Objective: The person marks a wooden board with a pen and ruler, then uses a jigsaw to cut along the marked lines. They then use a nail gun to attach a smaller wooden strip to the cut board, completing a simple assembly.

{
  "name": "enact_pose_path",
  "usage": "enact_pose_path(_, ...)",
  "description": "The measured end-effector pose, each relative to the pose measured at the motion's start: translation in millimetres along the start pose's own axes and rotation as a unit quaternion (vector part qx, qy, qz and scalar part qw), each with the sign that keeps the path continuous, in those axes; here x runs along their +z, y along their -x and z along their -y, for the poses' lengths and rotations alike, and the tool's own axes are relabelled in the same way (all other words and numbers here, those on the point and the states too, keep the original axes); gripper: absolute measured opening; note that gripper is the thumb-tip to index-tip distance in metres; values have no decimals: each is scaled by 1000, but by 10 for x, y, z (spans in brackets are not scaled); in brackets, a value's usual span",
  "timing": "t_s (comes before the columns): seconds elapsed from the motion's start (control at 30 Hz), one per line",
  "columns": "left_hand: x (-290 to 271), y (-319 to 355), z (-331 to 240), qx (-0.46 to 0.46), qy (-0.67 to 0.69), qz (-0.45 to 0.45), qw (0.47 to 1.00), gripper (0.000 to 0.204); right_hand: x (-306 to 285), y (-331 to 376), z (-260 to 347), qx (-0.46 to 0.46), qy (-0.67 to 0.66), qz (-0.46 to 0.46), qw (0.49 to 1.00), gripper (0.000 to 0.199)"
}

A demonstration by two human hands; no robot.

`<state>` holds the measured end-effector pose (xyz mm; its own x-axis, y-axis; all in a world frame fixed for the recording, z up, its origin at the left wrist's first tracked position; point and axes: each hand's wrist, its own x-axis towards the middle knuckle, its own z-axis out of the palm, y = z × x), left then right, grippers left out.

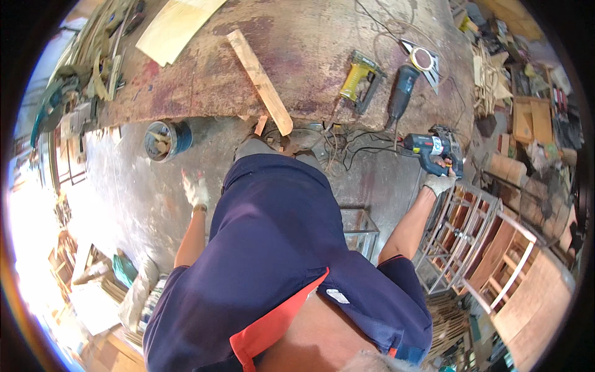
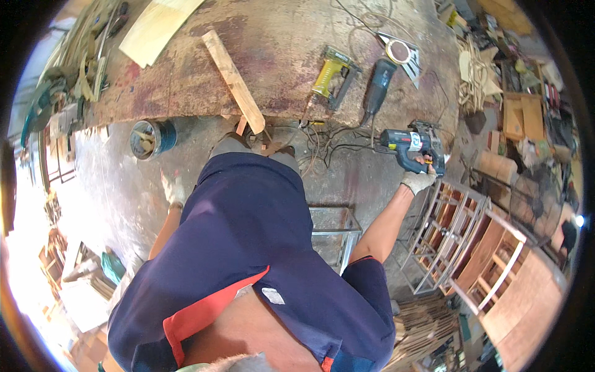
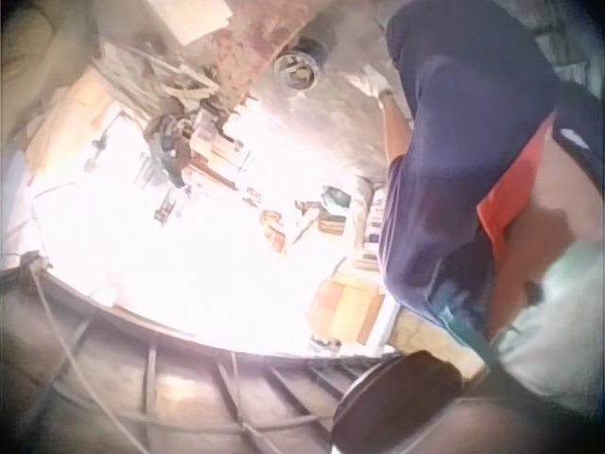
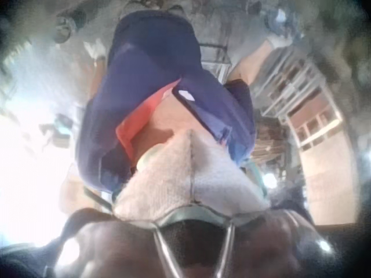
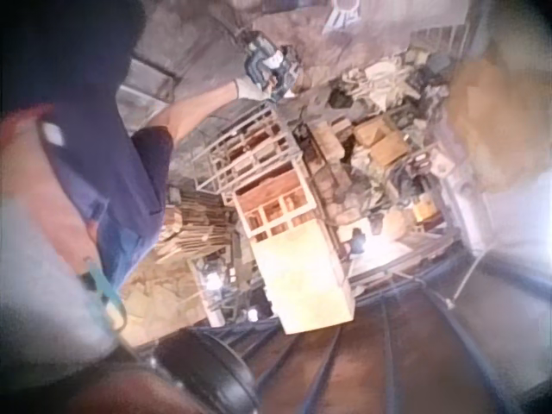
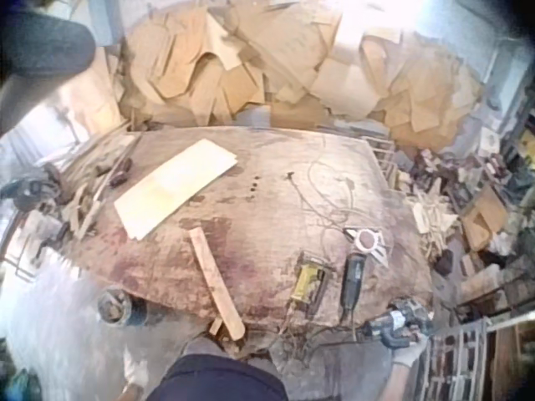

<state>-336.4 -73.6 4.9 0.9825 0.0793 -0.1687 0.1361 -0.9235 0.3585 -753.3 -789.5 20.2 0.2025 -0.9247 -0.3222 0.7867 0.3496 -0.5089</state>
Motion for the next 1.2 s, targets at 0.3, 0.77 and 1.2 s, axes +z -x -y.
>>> enact_pose_path(0.3,62,990,1265,-277,69,-74,956,99,-530,-1151,92,-10,105,-126,986,38)
enact_pose_path(0.77,208,-102,-1939,39,339,75,937,70,-252,-508,-286,18,188,-115,975,58)
enact_pose_path(1.2,928,-515,-3579,116,-25,153,981,113,-103,293,-466,46,105,-96,989,79)
